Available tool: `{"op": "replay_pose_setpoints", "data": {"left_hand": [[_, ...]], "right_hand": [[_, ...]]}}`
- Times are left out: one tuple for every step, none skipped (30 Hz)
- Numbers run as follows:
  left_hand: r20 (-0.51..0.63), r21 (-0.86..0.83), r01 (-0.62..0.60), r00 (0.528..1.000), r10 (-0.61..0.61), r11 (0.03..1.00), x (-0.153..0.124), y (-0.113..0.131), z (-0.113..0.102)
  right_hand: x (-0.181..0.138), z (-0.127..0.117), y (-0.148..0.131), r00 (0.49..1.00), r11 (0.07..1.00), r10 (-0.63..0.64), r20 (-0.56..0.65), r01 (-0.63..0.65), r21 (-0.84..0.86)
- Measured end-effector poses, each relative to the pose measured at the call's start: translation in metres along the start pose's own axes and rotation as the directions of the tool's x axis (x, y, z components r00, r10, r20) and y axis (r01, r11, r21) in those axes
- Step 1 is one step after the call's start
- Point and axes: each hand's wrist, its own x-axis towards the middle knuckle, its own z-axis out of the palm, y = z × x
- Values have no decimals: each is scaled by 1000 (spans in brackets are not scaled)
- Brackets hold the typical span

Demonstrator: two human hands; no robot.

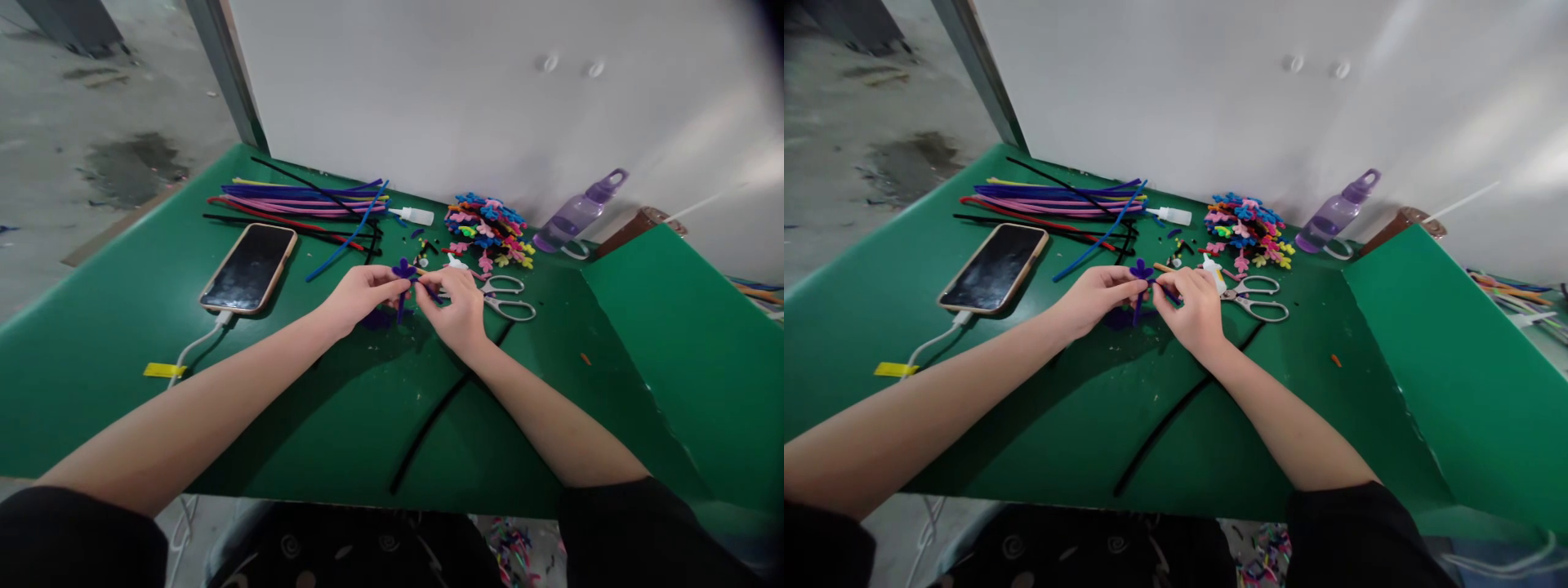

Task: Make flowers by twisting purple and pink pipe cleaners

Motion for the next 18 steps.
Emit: {"op": "replay_pose_setpoints", "data": {"left_hand": [[-4, -4, -6, 1000, 6, 1000, 0, 0, 0], [-7, -3, -11, 1000, 11, 1000, 0, 0, 0], [-9, 3, -14, 1000, 14, 1000, 0, 0, 0], [-10, 12, -16, 1000, 16, 1000, 0, 0, 0], [-10, 20, -17, 1000, 17, 1000, 0, 1, 0], [-7, 26, -16, 1000, 16, 1000, 0, 1, -1], [-3, 31, -13, 1000, 13, 999, -1, 2, -1], [2, 36, -10, 1000, 10, 999, -1, 3, -1], [5, 45, -8, 1000, 7, 999, -1, 3, -1], [8, 60, -7, 1000, 7, 998, -1, 4, -1], [11, 80, -8, 1000, 7, 997, -1, 5, -1], [13, 99, -10, 1000, 9, 995, -2, 5, -1], [14, 113, -14, 1000, 12, 993, -2, 5, -1], [14, 120, -15, 1000, 14, 993, -2, 5, -1], [12, 119, -12, 1000, 11, 993, -1, 5, -1], [8, 109, -6, 1000, 5, 994, -1, 4, -1], [4, 97, 0, 1000, -1, 995, -1, 3, -1], [0, 87, 4, 1000, -4, 996, -1, 2, 0]], "right_hand": [[0, 0, 0, 1000, 1000, -6, 3, 6, -2], [-1, 1, 1, 1000, 1000, -16, 6, 16, -3], [-1, 1, 1, 1000, 1000, -27, 7, 27, -1], [-1, 1, 1, 999, 999, -38, 7, 38, 1], [-1, 1, 1, 999, 999, -45, 6, 45, 4], [-1, 1, 2, 999, 999, -50, 6, 50, 6], [-1, 1, 2, 999, 999, -51, 10, 51, 5], [-1, 1, 2, 999, 999, -52, 16, 52, 3], [-1, 0, 2, 998, 999, -54, 25, 54, 1], [-1, 0, 2, 998, 998, -57, 34, 57, -2], [-1, 0, 2, 997, 998, -62, 41, 63, -3], [-1, 0, 2, 997, 998, -69, 44, 69, -2], [0, 0, 2, 996, 997, -75, 46, 75, -1], [0, 0, 2, 996, 997, -79, 46, 79, 0], [0, -1, 2, 995, 997, -83, 46, 84, 2], [1, -1, 2, 995, 996, -88, 45, 88, 3], [1, -1, 2, 995, 996, -92, 45, 92, 5], [1, -2, 2, 994, 995, -95, 47, 95, 6]]}}
